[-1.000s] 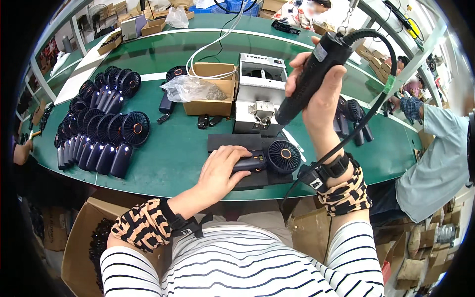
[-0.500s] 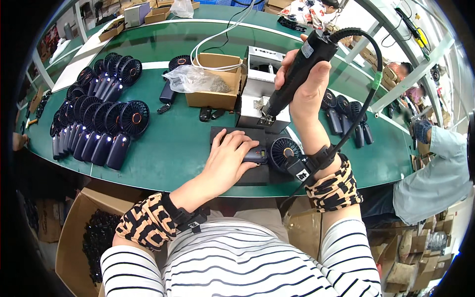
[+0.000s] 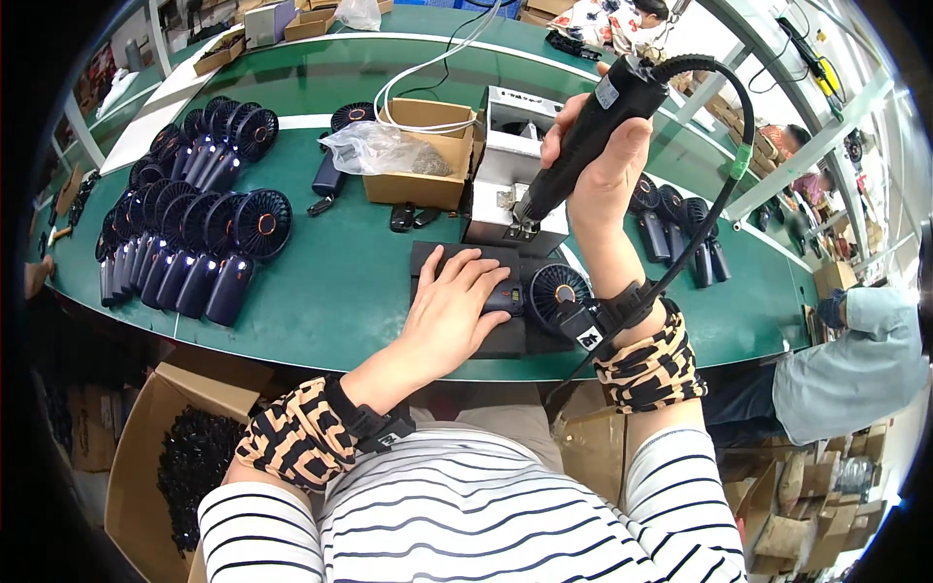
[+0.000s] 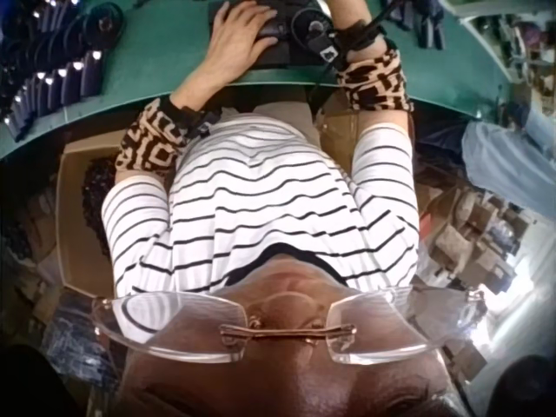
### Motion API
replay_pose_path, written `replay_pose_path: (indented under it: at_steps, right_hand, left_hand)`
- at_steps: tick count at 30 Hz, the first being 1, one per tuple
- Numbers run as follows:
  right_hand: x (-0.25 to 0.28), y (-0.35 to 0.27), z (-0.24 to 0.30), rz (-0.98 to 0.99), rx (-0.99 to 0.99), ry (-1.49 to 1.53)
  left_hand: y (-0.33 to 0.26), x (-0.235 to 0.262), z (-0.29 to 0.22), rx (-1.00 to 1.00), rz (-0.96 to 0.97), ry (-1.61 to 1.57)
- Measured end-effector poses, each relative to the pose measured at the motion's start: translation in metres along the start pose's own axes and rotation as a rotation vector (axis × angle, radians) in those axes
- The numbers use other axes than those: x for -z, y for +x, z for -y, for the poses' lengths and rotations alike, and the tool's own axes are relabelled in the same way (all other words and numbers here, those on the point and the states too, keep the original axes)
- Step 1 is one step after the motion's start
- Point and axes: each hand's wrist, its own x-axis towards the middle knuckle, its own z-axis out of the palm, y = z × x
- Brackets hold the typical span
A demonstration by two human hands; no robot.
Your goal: The person repeatedly picks up small black portable fans from a table and uses a handheld black device to test them. The person holds the fan steady with one hand while applying the testing device to the fan's surface with the other. After testing, the fan is placed back on the table. The process is repeated for multiple units in a factory setting.
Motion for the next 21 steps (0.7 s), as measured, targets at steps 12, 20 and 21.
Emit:
replay_pose_path:
  at_steps: [12, 20, 21]
  right_hand:
    - [0.004, -0.034, 0.031, 0.07, -0.068, 0.029]
    - [0.01, -0.049, 0.026, 0.026, -0.145, 0.061]
    - [0.011, -0.052, 0.025, 0.015, -0.163, 0.066]
  left_hand:
    - [0.001, -0.003, 0.003, -0.013, -0.023, 0.033]
    - [0.003, 0.0, -0.001, -0.003, 0.003, 0.02]
    - [0.004, 0.001, -0.002, 0.001, 0.011, 0.012]
